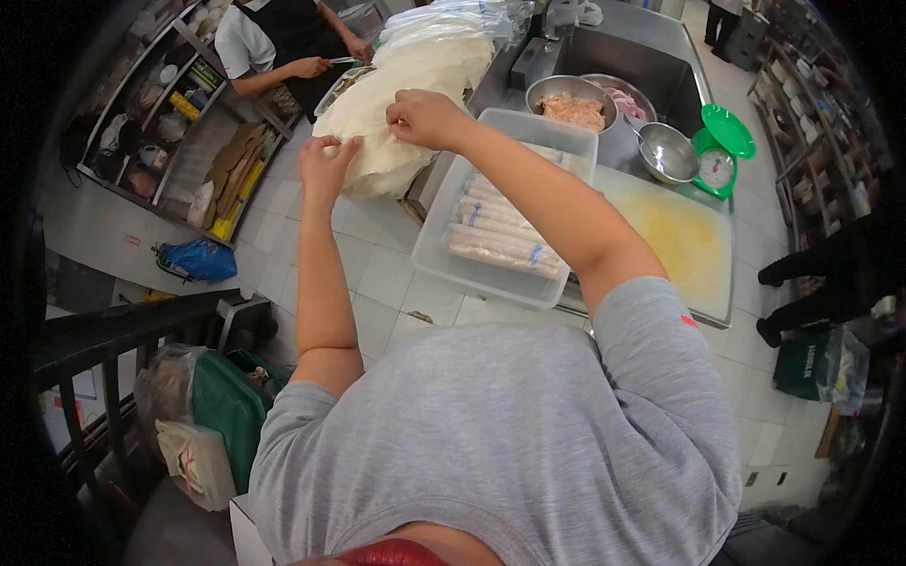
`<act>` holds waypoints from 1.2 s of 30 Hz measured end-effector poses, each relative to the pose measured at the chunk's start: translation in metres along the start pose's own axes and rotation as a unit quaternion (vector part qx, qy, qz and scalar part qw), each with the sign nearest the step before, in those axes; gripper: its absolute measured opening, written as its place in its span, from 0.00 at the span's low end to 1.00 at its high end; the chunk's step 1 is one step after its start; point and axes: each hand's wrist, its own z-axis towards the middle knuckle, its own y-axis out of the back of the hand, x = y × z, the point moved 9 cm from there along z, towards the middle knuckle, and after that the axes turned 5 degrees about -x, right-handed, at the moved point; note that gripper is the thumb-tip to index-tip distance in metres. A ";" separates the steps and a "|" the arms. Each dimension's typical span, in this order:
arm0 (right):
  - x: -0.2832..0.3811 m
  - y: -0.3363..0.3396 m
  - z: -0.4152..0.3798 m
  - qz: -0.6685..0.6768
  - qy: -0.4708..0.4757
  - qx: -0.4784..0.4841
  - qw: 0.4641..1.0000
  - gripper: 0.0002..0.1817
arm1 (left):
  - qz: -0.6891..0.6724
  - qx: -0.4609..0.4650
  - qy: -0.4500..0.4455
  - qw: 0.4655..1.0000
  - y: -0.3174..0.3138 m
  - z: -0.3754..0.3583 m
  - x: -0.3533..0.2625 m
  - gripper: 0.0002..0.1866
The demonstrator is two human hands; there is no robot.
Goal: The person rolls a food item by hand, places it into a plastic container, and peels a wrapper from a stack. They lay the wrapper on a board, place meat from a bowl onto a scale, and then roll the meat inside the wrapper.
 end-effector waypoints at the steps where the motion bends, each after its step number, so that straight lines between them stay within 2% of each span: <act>1: 0.000 0.000 0.001 -0.002 0.002 -0.014 1.000 0.08 | -0.007 -0.009 0.007 1.000 -0.002 0.001 -0.001 0.29; 2: 0.001 -0.001 0.002 0.026 -0.001 -0.020 0.999 0.08 | -0.015 -0.018 0.013 1.000 -0.002 0.003 -0.002 0.28; 4: 0.007 0.001 0.008 0.078 -0.005 -0.035 0.996 0.08 | -0.138 -0.027 0.060 0.988 -0.003 0.010 0.007 0.24; 7: 0.025 -0.011 0.019 0.145 -0.025 0.010 0.989 0.10 | -0.317 -0.069 0.072 0.943 0.004 0.010 0.008 0.18; 8: 0.027 -0.012 0.021 0.117 -0.072 0.019 0.990 0.14 | -0.373 -0.088 0.067 0.921 0.009 0.009 0.006 0.16; 11: 0.043 -0.006 0.028 0.073 -0.055 -0.111 0.990 0.16 | -0.407 -0.035 0.041 0.912 0.005 0.010 0.008 0.11; 14: 0.032 -0.033 0.035 0.087 -0.109 0.021 0.990 0.16 | -0.361 -0.019 0.015 0.932 0.014 0.000 -0.004 0.11; 17: 0.009 -0.038 0.035 0.174 -0.167 -0.002 0.970 0.15 | -0.397 0.051 0.080 0.913 0.011 -0.007 -0.011 0.11; 20: -0.024 -0.032 0.034 0.163 -0.247 -0.094 0.951 0.12 | -0.418 0.017 0.110 0.902 0.018 -0.006 -0.010 0.10; 23: -0.058 -0.023 0.015 0.335 -0.401 -0.165 0.836 0.09 | -0.397 -0.014 0.112 0.911 0.026 0.008 0.005 0.08; 26: -0.082 -0.003 0.003 0.460 -0.436 -0.247 0.733 0.08 | -0.380 -0.008 0.126 0.916 0.018 0.028 0.029 0.06; 29: -0.092 0.015 -0.009 0.449 -0.468 -0.273 0.710 0.08 | -0.388 0.041 0.159 0.907 0.005 0.043 0.045 0.09; 30: -0.096 0.018 -0.011 0.445 -0.472 -0.293 0.702 0.07 | -0.317 0.037 0.132 0.939 0.009 0.046 0.039 0.11; 32: -0.102 0.020 -0.003 0.354 -0.415 -0.260 0.797 0.07 | -0.168 0.026 0.073 0.983 0.015 0.052 0.025 0.16; 33: -0.102 0.019 0.001 0.305 -0.384 -0.241 0.837 0.07 | -0.108 -0.017 -0.010 0.994 0.019 0.057 0.011 0.19; 35: -0.090 0.015 0.016 0.249 -0.312 -0.235 0.886 0.07 | 0.017 -0.102 -0.173 0.979 0.014 0.060 -0.022 0.26; 36: -0.081 0.012 0.024 0.220 -0.274 -0.230 0.908 0.08 | 0.025 -0.085 -0.177 0.980 0.005 0.066 -0.028 0.27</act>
